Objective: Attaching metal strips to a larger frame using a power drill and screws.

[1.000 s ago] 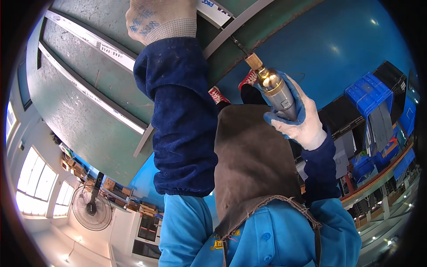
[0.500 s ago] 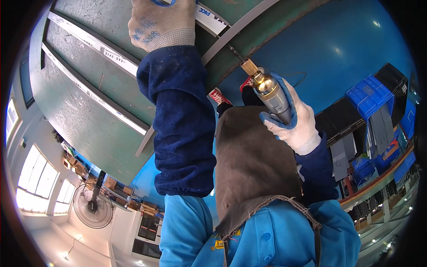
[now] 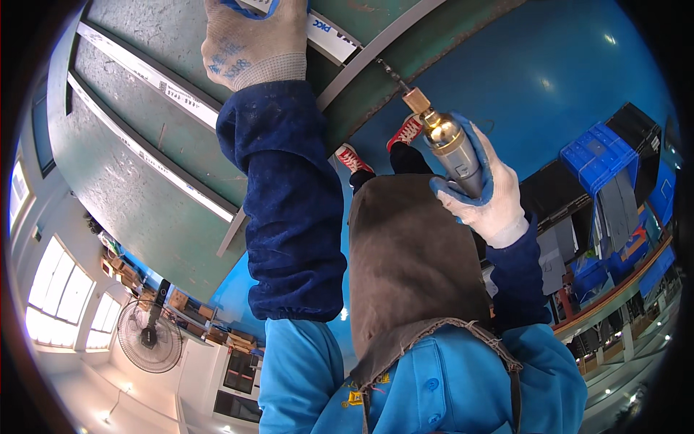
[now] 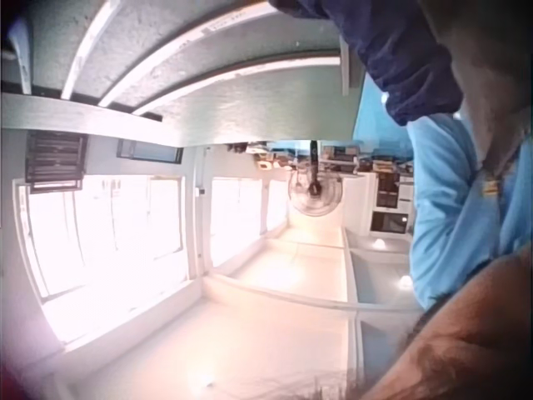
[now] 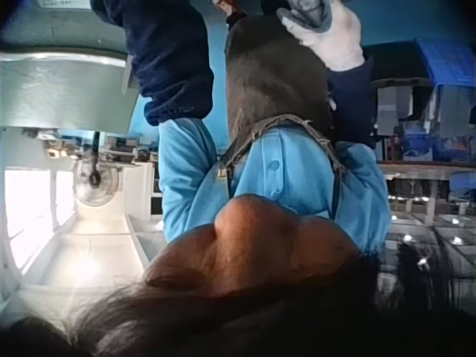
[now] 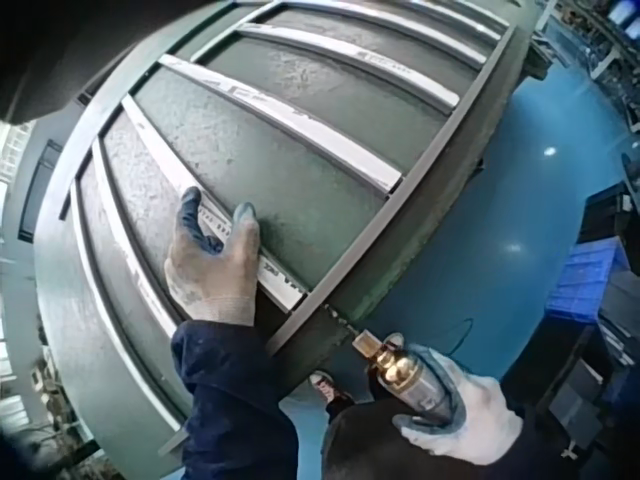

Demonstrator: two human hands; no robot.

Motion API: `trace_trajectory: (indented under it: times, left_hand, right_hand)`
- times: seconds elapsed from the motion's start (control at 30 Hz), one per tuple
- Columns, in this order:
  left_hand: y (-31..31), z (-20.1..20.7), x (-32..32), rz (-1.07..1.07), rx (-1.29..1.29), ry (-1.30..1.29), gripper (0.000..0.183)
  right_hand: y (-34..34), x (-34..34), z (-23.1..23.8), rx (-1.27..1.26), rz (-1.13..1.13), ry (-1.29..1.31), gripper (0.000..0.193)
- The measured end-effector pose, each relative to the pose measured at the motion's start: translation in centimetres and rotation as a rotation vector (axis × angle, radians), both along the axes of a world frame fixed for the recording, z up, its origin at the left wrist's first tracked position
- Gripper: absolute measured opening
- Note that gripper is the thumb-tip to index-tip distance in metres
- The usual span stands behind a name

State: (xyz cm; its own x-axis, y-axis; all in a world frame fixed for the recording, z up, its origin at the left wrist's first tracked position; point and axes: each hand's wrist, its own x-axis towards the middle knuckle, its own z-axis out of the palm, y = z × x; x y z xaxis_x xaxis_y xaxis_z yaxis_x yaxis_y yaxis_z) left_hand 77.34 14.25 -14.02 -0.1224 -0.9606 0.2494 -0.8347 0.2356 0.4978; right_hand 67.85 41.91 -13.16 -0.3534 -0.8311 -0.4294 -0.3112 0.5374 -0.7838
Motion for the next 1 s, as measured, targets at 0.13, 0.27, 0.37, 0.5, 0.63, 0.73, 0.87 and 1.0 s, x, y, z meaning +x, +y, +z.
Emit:
trace_trajectory:
  times: [0.13,0.27,0.37,0.5,0.63,0.73,0.87,1.0]
  left_hand:
    - [0.6,1.0,-0.3,-0.012,0.033,-0.046,0.059]
    - [0.4,0.9,-0.1,-0.010,0.027,-0.063,0.059]
    - [0.5,1.1,-0.1,-0.010,0.041,-0.052,0.060]
    - [0.6,1.5,-0.4,-0.021,0.085,-0.004,0.060]
    - [0.2,0.5,0.0,0.056,0.068,0.010,0.067]
    - [0.4,0.0,0.4,0.014,-0.031,0.074,0.066]
    - [0.6,0.9,0.1,0.073,0.148,0.090,0.067]
    - [0.7,0.2,0.4,0.054,0.085,0.086,0.064]
  right_hand:
    - [-0.4,-0.3,-0.1,-0.036,0.025,-0.019,0.083]
    - [-0.1,-0.2,-1.6,-0.168,-0.044,-0.273,0.082]
    - [-0.2,-0.2,-1.6,-0.208,-0.037,-0.248,0.082]
    - [-0.7,-0.4,-0.8,-0.195,0.046,0.084,0.083]
    - [-1.2,-1.2,0.9,0.061,0.062,0.004,0.081]
    - [-0.2,-1.7,0.6,-0.002,0.059,0.071,0.082]
    - [0.3,-3.9,0.8,-0.034,-0.009,0.095,0.083]
    - [-0.6,-6.2,1.1,0.020,-0.231,-0.035,0.081]
